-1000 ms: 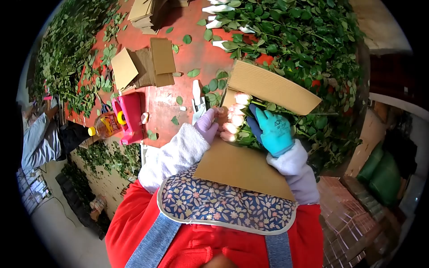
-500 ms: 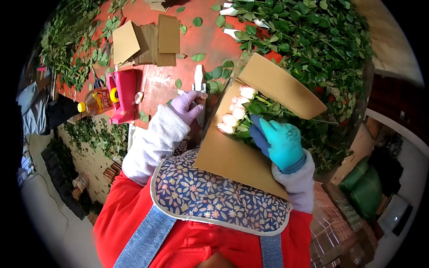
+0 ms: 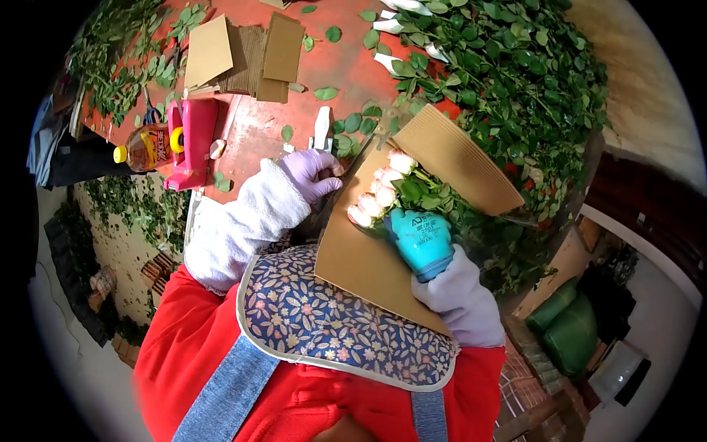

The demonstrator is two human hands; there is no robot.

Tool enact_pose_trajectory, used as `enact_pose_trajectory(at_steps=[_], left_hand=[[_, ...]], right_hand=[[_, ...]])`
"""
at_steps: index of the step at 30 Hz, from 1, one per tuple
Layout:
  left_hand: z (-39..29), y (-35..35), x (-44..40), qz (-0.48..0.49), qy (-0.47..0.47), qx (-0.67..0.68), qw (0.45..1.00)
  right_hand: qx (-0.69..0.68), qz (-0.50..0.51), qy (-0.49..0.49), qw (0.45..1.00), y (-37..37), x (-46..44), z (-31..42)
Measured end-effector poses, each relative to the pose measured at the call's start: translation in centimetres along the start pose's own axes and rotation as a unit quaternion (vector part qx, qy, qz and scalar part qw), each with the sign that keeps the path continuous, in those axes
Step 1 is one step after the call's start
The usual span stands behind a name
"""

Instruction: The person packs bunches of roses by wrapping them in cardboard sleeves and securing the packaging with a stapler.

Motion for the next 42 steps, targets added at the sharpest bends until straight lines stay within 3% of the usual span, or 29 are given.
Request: enact_pose_trajectory(at_steps=[7,9,11,15,17,19,21,24,26,27,29,30,33,36,38,41,42], left_hand=[[0.1,-0.9,-0.5,0.038,-0.063,-0.034,0.997],[-1.2,-1.0,-0.7,0.096,-0.099,-0.080,0.987],[-2.7,-1.8,-2.3,0.200,-0.042,-0.097,0.974],[-3.9,-3.2,-4.7,0.295,-0.007,-0.176,0.939],[-3.1,-3.4,-5.0,0.271,-0.050,-0.142,0.951],[-2.9,-3.7,-5.2,0.289,-0.039,-0.120,0.949],[-2.2,-3.9,-5.6,0.304,-0.030,-0.101,0.947],[-2.1,-4.2,-5.5,0.359,0.016,0.092,0.929],[-3.9,-3.2,-5.3,0.324,-0.035,-0.074,0.943],[-4.1,-3.3,-5.4,0.325,-0.037,-0.074,0.942],[-4.4,-3.7,-5.7,0.307,-0.035,-0.216,0.926],[-4.0,-3.7,-5.6,0.307,-0.034,-0.215,0.926],[-3.7,-3.5,-5.3,0.299,-0.050,-0.046,0.952],[-4.3,-3.3,-4.8,0.277,-0.066,-0.085,0.955],[-3.6,-3.7,-5.3,0.278,-0.040,-0.169,0.945],[-3.6,-3.7,-3.9,0.238,-0.005,-0.037,0.971],[-3.3,-3.9,-3.8,0.216,-0.012,-0.083,0.973]], right_hand=[[-0.001,-0.004,-0.003,1.000,0.1,-0.1,-0.1],[0.002,-0.008,-0.004,1.000,0.2,-0.2,0.0],[-0.031,-0.029,-0.013,0.999,0.3,-0.2,0.0],[-0.004,-0.043,-0.008,0.999,1.0,0.2,-0.1],[0.005,-0.083,0.054,0.995,1.6,0.8,0.2],[0.001,-0.061,0.066,0.996,1.4,0.9,0.9],[-0.190,-0.018,0.015,0.981,0.9,0.3,0.7],[-0.167,0.031,0.023,0.985,0.5,-0.3,0.4],[-0.189,0.056,0.055,0.979,-0.4,-0.7,0.0],[-0.189,0.056,0.053,0.979,-0.7,-0.8,-0.2],[-0.157,0.073,0.091,0.981,-1.0,-1.1,-0.4],[-0.158,0.073,0.092,0.980,-1.0,-1.2,-0.6],[-0.157,0.114,0.109,0.975,-0.7,-1.3,-0.9],[-0.200,0.141,0.082,0.966,-0.6,-1.2,-1.0],[-0.205,0.122,0.088,0.967,-1.5,-1.0,-1.0],[-0.226,0.028,0.057,0.972,-2.5,-0.1,-1.5],[-0.203,0.010,0.069,0.977,-1.0,-0.2,-1.8]])
Point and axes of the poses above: each hand's wrist, its own x-axis away from the middle knuckle, its own y-axis out of the back of the hand, z = x × y, the point moved 1 cm from there along -x, towards the middle knuckle, and after that the axes turned 15 degrees about x, right-handed, at the moved point
